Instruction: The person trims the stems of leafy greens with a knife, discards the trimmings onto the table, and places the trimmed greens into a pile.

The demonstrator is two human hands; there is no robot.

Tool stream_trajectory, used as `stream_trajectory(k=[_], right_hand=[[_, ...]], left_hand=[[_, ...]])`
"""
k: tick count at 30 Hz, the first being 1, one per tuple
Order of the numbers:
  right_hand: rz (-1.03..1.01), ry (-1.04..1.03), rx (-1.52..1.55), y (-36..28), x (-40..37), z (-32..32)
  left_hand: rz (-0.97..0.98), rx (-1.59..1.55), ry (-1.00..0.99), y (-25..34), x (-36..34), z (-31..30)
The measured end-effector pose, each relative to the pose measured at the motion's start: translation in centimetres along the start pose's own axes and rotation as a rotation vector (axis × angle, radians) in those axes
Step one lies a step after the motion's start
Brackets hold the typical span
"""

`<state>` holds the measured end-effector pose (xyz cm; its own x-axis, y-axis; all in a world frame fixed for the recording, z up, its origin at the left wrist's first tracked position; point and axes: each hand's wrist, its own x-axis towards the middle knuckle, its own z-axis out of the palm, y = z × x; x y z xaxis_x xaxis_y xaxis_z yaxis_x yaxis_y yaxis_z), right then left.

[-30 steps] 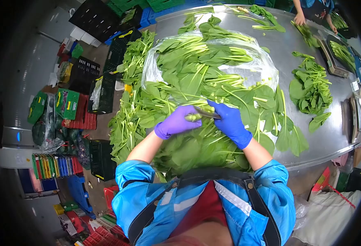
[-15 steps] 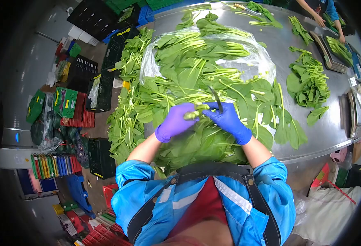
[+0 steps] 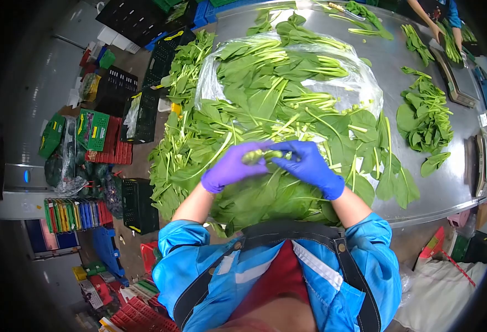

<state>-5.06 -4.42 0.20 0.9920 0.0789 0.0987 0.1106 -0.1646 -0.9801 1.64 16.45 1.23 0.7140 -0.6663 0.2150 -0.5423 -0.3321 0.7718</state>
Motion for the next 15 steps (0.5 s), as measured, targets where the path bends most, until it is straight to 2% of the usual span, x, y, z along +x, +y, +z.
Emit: stream_trajectory(k=[2, 3, 4, 5, 6, 7, 8, 9, 11, 12, 13, 14, 15], right_hand=[[0.014, -0.066, 0.032, 1.1, 1.2, 0.2], [0.221, -0.117, 0.125, 1.5, 2.6, -0.5], [0.428, -0.167, 0.220, 2.1, 4.1, -1.1], [0.001, 0.076, 0.005, 8.5, 5.8, -0.1], [0.003, 0.076, 0.010, 11.1, 7.0, 0.0], [0.080, -0.004, -0.367, 12.8, 8.1, -0.1], [0.155, -0.089, -0.741, 14.1, 8.6, 0.3], [0.152, -0.094, -0.734, 15.2, 8.7, 1.1], [0.060, -0.158, -0.932, 16.8, 9.1, 2.5], [0.057, -0.163, -0.927, 17.4, 9.0, 2.8], [0.073, -0.167, -0.975, 17.9, 8.8, 2.8], [0.087, -0.171, -1.026, 18.2, 8.8, 2.5], [0.167, -0.135, -0.985, 17.3, 8.5, 2.0]], left_hand=[[-0.468, -0.493, -0.288, 0.0, 0.3, 0.9], [-0.531, -0.869, -0.150, 0.2, 0.4, 1.1], [-0.531, -0.865, -0.148, 0.0, 0.5, 0.2], [-0.564, -0.844, -0.094, 0.0, 0.3, -1.4], [-0.598, -0.822, -0.041, 0.0, 0.1, -3.0], [-0.601, -0.820, -0.039, 0.1, 0.0, -4.4], [-0.582, -0.801, 0.070, 0.3, -0.3, -5.7], [-0.562, -0.779, 0.178, 0.5, -0.6, -6.9], [-0.530, -0.724, 0.162, 1.2, -0.5, -9.1], [-0.497, -0.676, 0.136, 1.3, -0.5, -9.8], [-0.520, -0.498, 0.166, 1.0, -0.7, -9.7], [-0.519, -0.495, 0.172, 0.3, -0.8, -9.5], [-0.500, -0.115, 0.100, -0.6, -1.0, -9.2]])
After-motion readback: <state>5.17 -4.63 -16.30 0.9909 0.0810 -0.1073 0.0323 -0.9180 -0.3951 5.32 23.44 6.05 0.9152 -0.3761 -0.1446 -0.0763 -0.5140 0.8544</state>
